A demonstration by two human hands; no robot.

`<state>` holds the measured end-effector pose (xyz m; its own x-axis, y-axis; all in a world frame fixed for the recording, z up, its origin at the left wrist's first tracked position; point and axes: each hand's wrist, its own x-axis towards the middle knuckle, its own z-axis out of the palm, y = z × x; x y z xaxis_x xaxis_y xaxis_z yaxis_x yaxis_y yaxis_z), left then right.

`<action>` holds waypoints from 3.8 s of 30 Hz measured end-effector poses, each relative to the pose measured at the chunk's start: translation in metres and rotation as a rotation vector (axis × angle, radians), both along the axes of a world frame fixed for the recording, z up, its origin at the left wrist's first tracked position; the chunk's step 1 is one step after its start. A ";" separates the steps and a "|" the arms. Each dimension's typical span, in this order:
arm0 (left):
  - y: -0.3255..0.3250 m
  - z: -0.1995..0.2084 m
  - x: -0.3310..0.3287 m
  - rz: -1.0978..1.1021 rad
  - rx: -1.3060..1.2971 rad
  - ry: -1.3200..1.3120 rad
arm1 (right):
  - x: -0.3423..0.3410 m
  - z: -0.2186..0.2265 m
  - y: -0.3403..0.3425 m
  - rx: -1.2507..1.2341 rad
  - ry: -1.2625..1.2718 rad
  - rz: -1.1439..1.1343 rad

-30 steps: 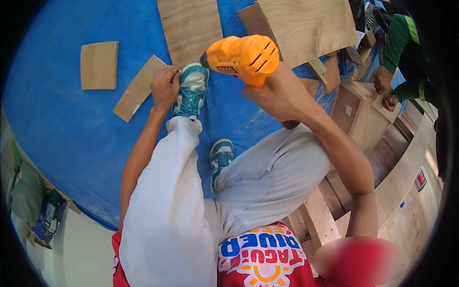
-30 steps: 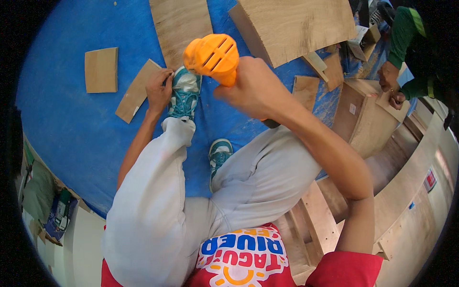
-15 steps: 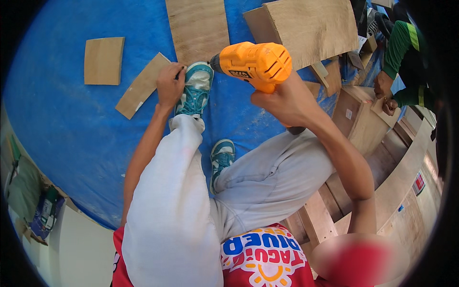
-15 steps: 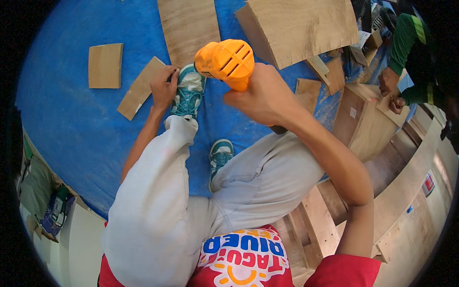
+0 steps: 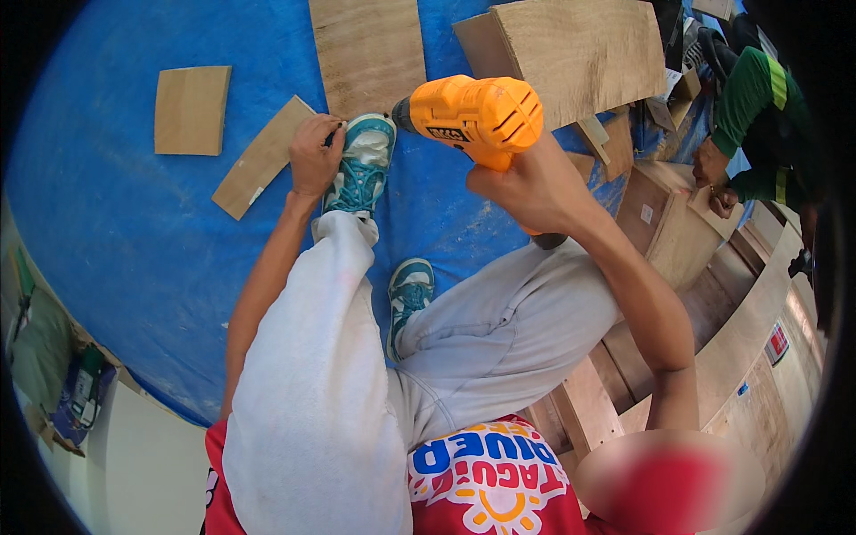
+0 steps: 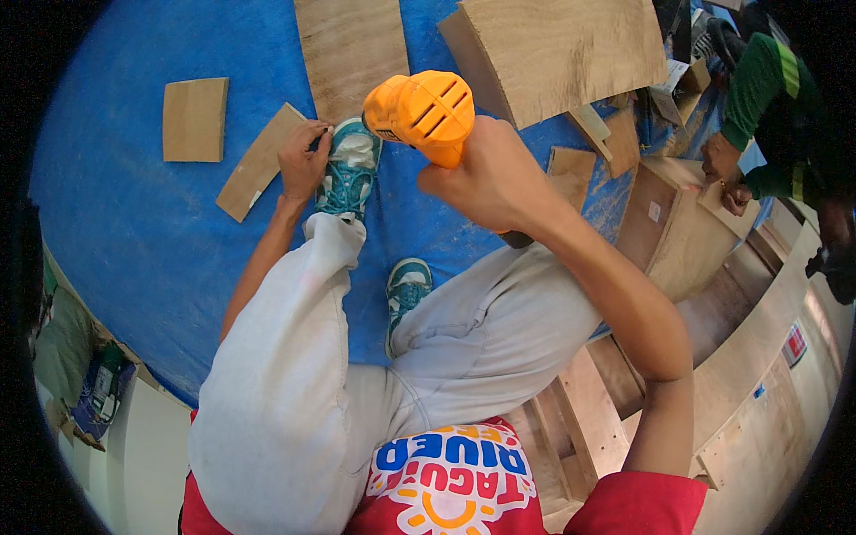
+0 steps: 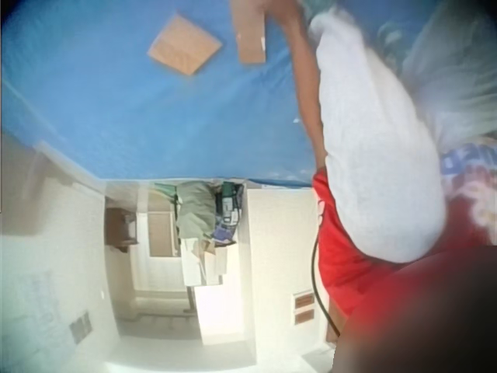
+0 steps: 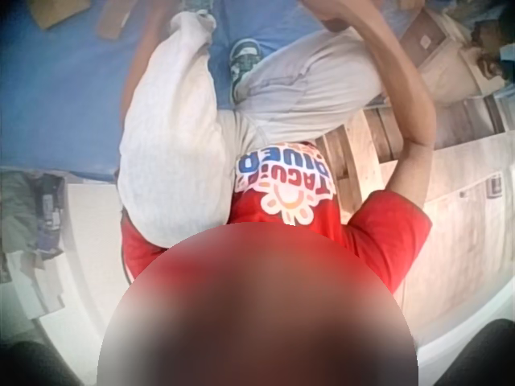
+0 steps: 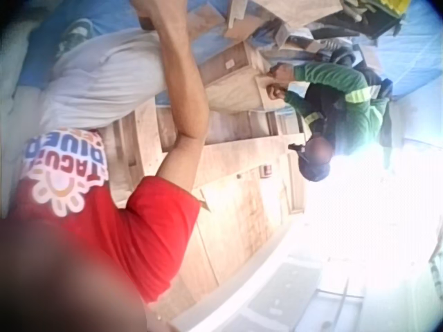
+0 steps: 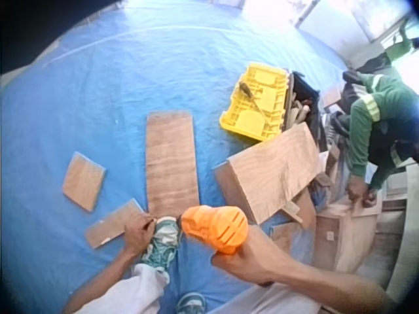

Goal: The person sits on a blue floor covering and uses a cordless drill to fasten screws into small wooden boards. They repeatedly pick up pieces, align them, and drive screws to join them into a larger structure.

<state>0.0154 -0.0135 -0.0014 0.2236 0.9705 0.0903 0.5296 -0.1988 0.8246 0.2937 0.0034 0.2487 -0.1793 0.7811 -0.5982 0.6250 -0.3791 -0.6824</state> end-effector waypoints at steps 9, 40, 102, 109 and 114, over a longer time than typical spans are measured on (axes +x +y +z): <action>0.012 0.003 -0.005 -0.107 -0.109 -0.047 | 0.001 -0.002 -0.002 -0.039 0.008 -0.042; 0.003 0.013 0.006 0.116 -0.224 -0.196 | 0.011 0.009 -0.004 -0.040 -0.039 -0.090; 0.187 0.151 0.161 -0.609 0.014 -0.367 | 0.081 0.085 0.008 0.231 0.004 -0.513; 0.184 0.156 0.170 -0.580 -0.062 -0.424 | 0.087 0.097 0.018 0.137 -0.175 -0.463; 0.182 0.146 0.175 -0.560 -0.050 -0.504 | 0.097 0.096 0.025 0.121 -0.187 -0.342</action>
